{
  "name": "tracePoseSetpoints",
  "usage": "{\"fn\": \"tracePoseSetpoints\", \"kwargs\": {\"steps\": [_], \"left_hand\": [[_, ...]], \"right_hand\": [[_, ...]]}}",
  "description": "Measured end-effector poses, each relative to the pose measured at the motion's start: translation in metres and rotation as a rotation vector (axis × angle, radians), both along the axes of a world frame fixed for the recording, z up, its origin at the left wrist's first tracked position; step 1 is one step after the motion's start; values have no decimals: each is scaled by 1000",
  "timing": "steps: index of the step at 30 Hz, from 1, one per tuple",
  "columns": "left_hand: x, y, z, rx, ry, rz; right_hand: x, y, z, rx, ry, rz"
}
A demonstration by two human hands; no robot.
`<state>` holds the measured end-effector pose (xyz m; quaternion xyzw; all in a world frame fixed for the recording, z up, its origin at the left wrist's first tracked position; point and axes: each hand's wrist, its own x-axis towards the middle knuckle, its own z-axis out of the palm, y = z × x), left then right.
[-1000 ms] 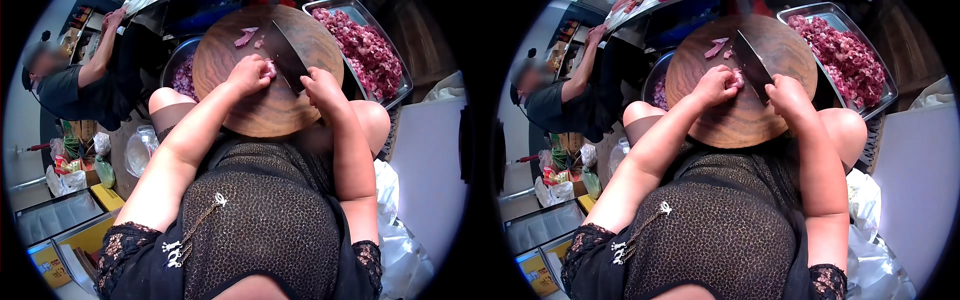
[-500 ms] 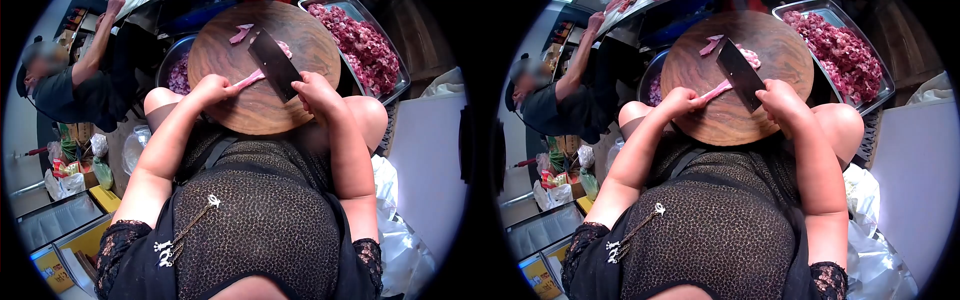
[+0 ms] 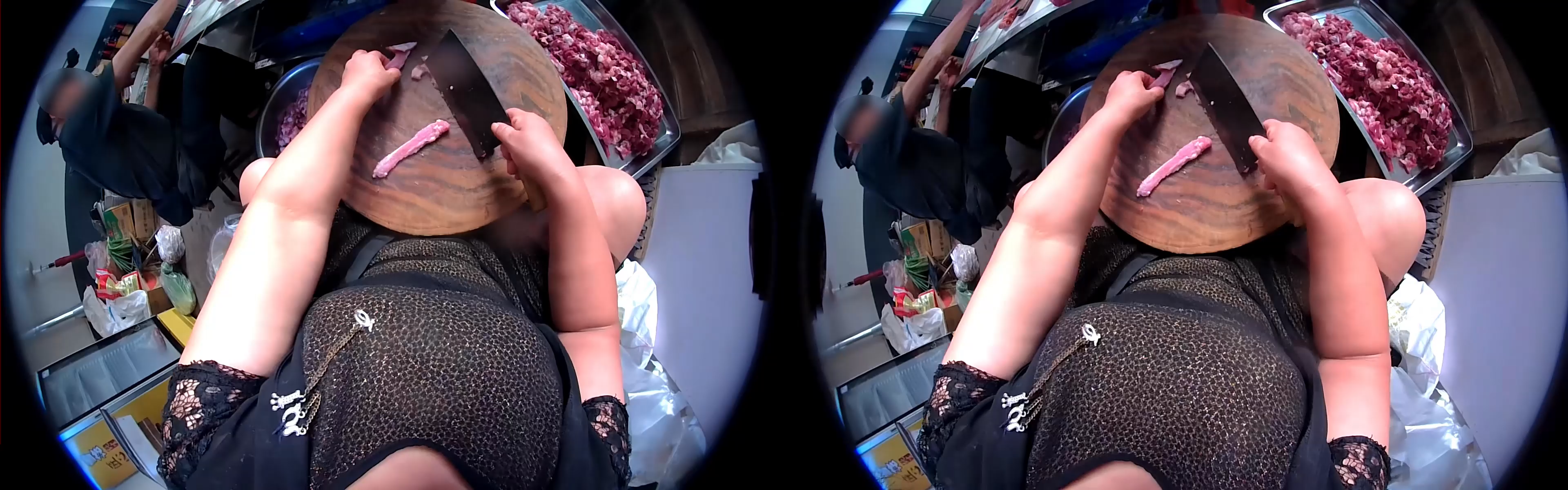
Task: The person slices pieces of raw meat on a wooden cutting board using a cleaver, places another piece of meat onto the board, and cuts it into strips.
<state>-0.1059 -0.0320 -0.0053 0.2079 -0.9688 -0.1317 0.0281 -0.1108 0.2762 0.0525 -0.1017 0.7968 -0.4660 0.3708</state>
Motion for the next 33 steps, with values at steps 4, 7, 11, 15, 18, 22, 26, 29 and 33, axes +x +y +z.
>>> {"fn": "tracePoseSetpoints", "kwargs": {"steps": [4, 7, 11, 15, 18, 22, 26, 29, 33], "left_hand": [[1, 0, 15, 531, -237, 36], [33, -4, 23, 928, -233, 89], [82, 11, 27, 829, -347, 87], [111, 21, 36, 809, -307, 24], [119, 16, 26, 750, -245, -37], [124, 15, 23, 735, -211, -55], [128, 10, 15, 629, -146, -144], [133, 9, 23, 554, -125, -185], [136, 9, 36, 444, -162, -236]], "right_hand": [[-5, 1, -2, 8, 2, -21], [-3, -3, -2, 43, 36, 37], [-1, -5, 1, 45, 50, 36], [6, 1, -6, 8, 87, 29], [21, 0, 16, -4, 110, 83], [34, -24, 53, 275, 279, 363], [27, -33, 40, 379, 662, 396], [22, -32, 44, 442, 635, 267], [38, -24, 66, 418, 430, 111]]}}
